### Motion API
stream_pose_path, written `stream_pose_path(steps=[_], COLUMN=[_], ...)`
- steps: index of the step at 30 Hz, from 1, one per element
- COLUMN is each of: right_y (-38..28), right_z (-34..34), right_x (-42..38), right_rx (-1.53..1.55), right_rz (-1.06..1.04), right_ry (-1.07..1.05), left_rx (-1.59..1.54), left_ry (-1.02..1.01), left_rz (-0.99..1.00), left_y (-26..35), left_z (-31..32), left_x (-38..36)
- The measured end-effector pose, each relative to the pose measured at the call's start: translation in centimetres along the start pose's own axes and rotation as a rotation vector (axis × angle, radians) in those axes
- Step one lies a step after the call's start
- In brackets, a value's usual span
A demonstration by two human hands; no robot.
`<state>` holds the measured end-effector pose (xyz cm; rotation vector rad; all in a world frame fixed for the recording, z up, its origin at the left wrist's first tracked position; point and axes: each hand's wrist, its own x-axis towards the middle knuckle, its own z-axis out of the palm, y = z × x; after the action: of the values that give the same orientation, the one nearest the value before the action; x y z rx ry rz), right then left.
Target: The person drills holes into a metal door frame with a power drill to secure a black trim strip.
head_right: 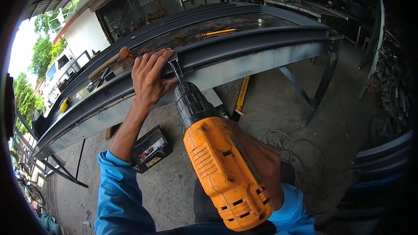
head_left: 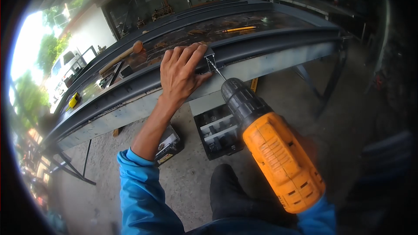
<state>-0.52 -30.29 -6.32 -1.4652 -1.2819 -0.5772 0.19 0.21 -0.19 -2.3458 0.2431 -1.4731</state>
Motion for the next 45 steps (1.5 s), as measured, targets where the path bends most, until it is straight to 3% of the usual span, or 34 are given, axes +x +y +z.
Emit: stream_pose_path(steps=[18,20,29,45], right_y=[-1.4,-2.2,-2.7,-1.7], right_z=[-0.3,-1.0,-0.9,-0.4], right_x=[3.1,4.1,5.6,6.1], right_rx=[0.071,-0.105,-0.271,-0.258], right_rz=[0.115,0.043,0.039,0.035], right_ry=[-0.070,-0.180,-0.282,-0.302], left_rx=[-0.040,-0.017,-0.052,-0.058], left_ry=[0.030,0.011,0.037,0.011], left_rz=[0.032,0.024,0.051,0.032], left_y=[0.0,-0.1,-0.2,0.1], left_z=[0.0,0.1,0.0,-0.4], left_x=[-0.1,-0.1,0.2,0.2])
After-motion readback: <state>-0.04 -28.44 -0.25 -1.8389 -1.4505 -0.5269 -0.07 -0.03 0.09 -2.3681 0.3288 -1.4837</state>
